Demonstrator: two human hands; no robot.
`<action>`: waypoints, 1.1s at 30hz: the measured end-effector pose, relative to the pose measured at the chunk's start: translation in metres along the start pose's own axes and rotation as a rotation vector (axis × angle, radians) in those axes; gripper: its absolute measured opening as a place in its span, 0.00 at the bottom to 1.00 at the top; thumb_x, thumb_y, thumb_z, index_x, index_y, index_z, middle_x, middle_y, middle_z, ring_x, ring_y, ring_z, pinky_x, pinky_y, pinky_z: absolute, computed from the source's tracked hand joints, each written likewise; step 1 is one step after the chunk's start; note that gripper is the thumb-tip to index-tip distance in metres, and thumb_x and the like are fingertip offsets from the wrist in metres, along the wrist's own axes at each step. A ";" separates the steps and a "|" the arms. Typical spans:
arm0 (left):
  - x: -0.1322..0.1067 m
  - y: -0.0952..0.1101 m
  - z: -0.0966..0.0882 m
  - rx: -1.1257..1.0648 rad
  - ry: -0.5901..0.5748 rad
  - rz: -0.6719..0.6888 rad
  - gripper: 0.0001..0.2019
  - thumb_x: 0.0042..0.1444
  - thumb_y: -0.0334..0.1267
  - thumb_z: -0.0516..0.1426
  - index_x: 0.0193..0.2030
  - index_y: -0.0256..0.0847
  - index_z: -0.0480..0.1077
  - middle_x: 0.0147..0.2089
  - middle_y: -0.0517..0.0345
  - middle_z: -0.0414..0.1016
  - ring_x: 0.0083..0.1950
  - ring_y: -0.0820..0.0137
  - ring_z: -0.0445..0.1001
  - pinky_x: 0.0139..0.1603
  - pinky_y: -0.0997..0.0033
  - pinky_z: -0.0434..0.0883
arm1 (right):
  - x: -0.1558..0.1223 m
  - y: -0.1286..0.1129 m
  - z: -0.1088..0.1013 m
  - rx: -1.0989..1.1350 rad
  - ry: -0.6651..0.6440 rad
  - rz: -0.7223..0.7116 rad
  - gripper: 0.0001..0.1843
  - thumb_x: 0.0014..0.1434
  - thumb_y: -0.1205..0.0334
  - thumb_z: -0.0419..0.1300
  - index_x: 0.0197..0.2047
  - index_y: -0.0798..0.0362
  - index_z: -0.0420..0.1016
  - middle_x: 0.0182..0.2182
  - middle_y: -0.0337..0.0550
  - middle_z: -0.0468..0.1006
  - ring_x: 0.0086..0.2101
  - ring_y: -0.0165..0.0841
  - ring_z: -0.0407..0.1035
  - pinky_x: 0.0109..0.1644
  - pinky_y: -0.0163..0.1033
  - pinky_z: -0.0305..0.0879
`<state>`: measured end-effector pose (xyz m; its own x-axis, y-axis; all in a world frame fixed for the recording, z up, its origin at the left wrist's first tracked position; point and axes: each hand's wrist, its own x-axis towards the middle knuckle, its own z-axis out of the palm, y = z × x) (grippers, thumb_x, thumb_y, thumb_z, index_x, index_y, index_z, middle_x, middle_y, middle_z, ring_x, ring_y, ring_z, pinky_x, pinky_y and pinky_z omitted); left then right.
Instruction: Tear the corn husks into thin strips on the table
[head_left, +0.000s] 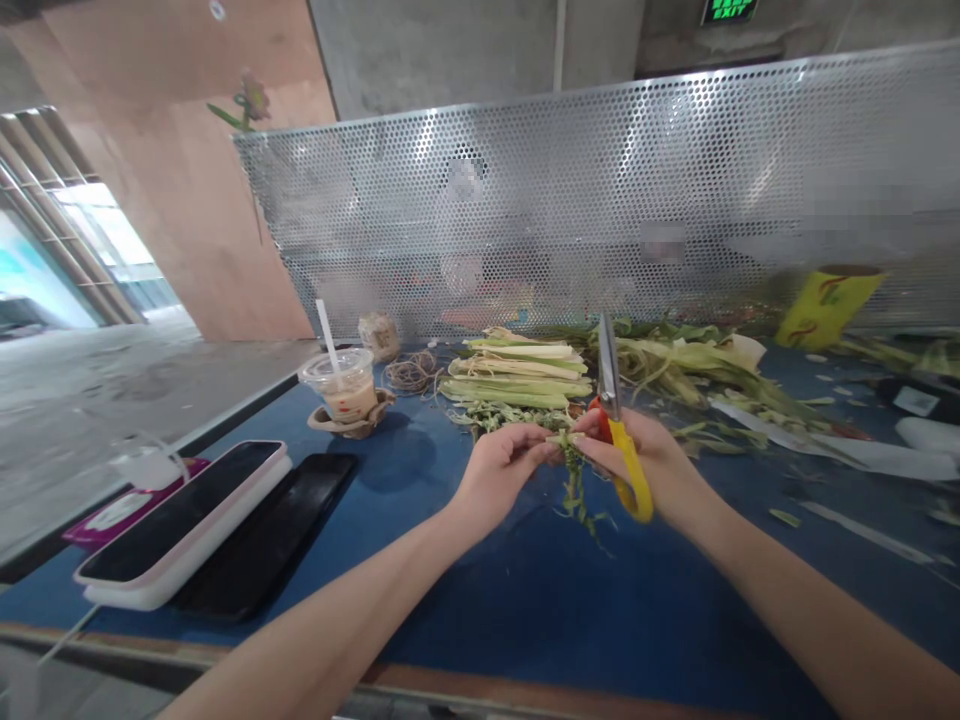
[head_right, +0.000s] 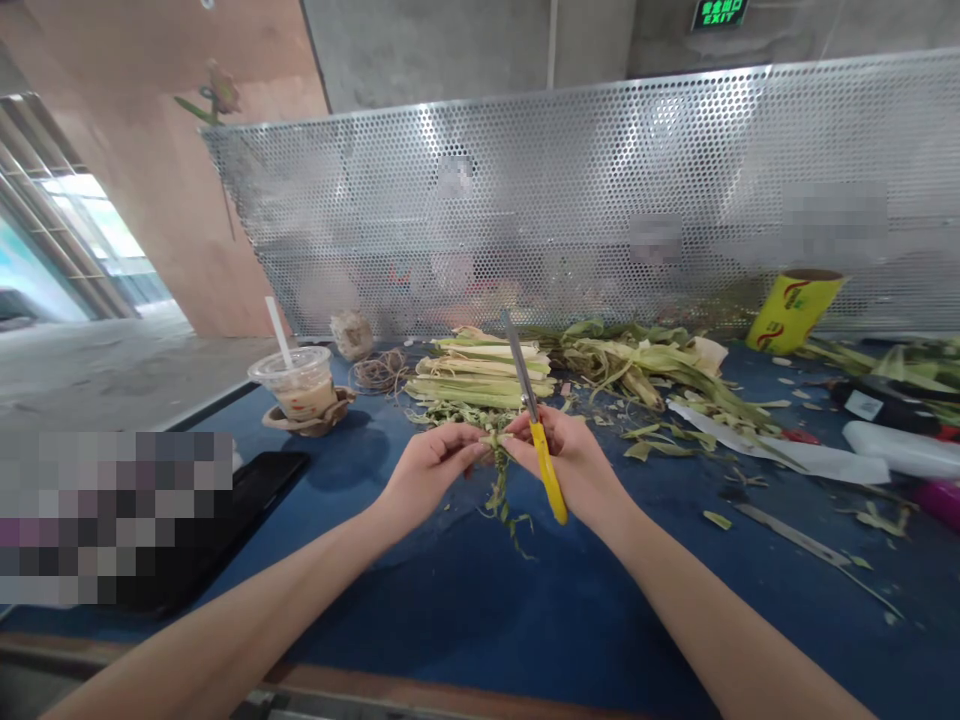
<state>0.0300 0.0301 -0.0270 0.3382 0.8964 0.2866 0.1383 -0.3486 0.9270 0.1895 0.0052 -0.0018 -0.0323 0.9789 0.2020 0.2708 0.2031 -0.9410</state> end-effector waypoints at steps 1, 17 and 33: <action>-0.001 0.001 0.000 0.019 -0.010 0.017 0.09 0.51 0.40 0.55 0.27 0.37 0.70 0.24 0.60 0.71 0.24 0.77 0.64 0.27 0.77 0.63 | -0.001 0.000 -0.001 0.008 -0.013 -0.019 0.12 0.43 0.55 0.59 0.28 0.53 0.65 0.19 0.33 0.64 0.19 0.26 0.59 0.23 0.34 0.56; -0.005 0.004 -0.004 0.249 -0.022 0.161 0.12 0.53 0.40 0.53 0.41 0.40 0.71 0.30 0.58 0.72 0.28 0.75 0.66 0.31 0.77 0.64 | 0.000 0.016 -0.001 -0.129 0.007 -0.172 0.06 0.48 0.59 0.56 0.30 0.51 0.64 0.21 0.35 0.64 0.22 0.28 0.60 0.24 0.34 0.57; -0.007 0.009 -0.004 0.286 -0.114 0.098 0.13 0.56 0.41 0.49 0.35 0.37 0.71 0.27 0.59 0.71 0.26 0.75 0.65 0.27 0.78 0.62 | 0.003 0.016 -0.001 -0.131 0.037 -0.205 0.06 0.49 0.58 0.55 0.27 0.50 0.64 0.21 0.35 0.66 0.23 0.28 0.62 0.28 0.35 0.61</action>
<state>0.0248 0.0222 -0.0199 0.4630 0.8238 0.3270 0.3507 -0.5091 0.7860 0.1944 0.0113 -0.0165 -0.0653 0.9153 0.3975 0.3846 0.3906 -0.8363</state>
